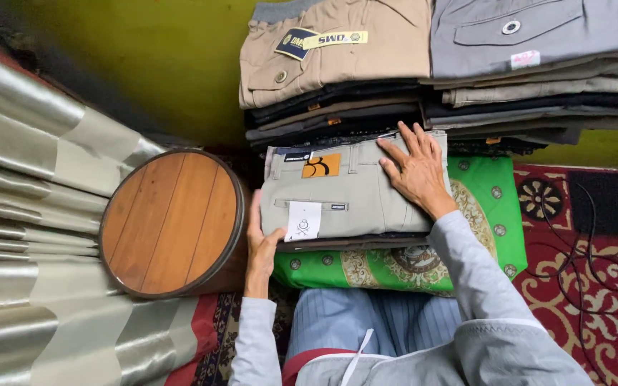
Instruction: Sorting and flattening a stack of folded trousers on a surface.
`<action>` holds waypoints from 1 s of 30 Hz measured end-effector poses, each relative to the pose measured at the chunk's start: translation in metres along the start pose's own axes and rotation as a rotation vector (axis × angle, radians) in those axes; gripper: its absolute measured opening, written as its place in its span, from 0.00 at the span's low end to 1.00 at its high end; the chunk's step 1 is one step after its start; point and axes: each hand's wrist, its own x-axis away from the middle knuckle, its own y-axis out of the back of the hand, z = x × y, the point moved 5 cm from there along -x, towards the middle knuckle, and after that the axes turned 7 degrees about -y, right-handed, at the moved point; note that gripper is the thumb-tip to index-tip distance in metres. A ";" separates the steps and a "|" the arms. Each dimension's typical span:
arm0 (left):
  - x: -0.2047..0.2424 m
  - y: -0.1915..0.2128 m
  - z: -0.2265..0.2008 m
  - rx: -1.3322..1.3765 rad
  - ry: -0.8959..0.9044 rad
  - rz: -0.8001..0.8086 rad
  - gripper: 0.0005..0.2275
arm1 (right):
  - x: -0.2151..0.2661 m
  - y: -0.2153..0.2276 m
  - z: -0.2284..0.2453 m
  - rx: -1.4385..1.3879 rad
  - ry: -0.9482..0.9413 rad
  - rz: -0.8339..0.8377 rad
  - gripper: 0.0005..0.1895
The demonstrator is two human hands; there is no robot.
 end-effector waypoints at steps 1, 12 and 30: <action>-0.002 -0.001 -0.005 -0.176 -0.046 0.058 0.38 | -0.001 -0.001 -0.001 0.003 -0.003 0.019 0.22; -0.052 -0.128 -0.058 -0.926 -0.650 0.531 0.29 | -0.002 -0.004 0.003 0.067 -0.007 0.084 0.24; -0.106 -0.136 0.040 -0.953 -0.342 0.818 0.23 | 0.075 0.012 0.091 0.077 0.368 0.000 0.36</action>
